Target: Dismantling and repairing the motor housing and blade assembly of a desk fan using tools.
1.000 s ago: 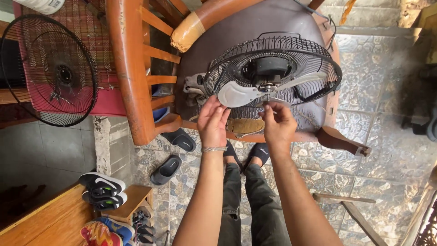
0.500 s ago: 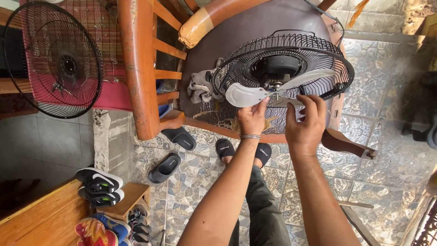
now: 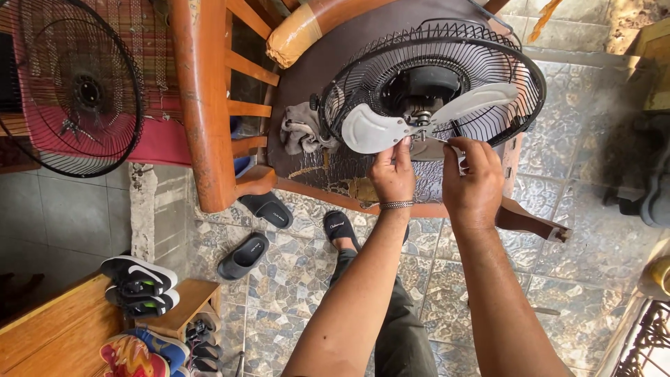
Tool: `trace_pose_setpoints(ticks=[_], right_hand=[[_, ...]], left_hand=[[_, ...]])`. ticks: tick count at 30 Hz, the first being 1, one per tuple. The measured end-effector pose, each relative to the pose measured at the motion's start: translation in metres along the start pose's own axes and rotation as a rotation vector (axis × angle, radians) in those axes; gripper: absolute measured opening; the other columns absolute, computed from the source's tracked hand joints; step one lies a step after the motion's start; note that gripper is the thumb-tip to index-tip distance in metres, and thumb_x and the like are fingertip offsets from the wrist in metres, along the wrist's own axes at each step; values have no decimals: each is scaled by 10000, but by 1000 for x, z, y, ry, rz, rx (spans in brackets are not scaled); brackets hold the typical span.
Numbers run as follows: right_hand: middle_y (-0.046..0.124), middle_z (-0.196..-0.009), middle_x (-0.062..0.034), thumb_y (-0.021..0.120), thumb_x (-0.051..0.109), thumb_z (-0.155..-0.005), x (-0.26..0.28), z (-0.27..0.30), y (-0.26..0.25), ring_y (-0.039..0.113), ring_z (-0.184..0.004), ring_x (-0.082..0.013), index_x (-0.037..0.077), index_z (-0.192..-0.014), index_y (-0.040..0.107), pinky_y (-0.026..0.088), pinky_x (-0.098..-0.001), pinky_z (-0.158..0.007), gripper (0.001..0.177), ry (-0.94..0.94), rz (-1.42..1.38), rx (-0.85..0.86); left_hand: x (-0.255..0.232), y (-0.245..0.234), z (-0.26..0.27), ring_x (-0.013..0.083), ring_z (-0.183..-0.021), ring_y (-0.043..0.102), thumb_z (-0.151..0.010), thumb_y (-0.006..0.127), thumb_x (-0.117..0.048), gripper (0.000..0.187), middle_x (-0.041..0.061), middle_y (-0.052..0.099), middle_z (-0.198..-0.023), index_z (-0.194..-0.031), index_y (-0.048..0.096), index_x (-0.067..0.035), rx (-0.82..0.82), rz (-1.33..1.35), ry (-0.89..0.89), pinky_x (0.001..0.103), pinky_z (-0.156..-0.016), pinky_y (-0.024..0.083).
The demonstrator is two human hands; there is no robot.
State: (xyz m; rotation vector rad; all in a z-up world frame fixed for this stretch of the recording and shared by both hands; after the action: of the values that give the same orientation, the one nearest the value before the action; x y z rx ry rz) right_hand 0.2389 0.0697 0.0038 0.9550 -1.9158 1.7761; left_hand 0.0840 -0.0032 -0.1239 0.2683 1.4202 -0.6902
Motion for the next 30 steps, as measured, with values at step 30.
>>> trace_pose_setpoints(ticks=[30], right_hand=[[743,-1231,-144,578,-86,-1030,-27,-87,-76,703,-1086,-139,54,-1391,630,556,-284,-903,391,40,-142,17]], left_hand=[[0,50,-25,115,-1039,722,-1018,640,-125,229,64,769,-1107,-1190,679,22,210,331,-61,263,-947,567]])
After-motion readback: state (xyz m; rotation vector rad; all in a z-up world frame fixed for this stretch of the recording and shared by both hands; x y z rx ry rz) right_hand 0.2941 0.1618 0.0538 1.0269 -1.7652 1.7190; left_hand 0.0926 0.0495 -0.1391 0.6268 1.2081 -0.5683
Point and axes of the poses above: each hand's wrist, its own z-axis away from the middle knuckle, its own y-axis out of the palm, x = y × z, the point moved 10 cm from there along -z, towards the middle knuckle
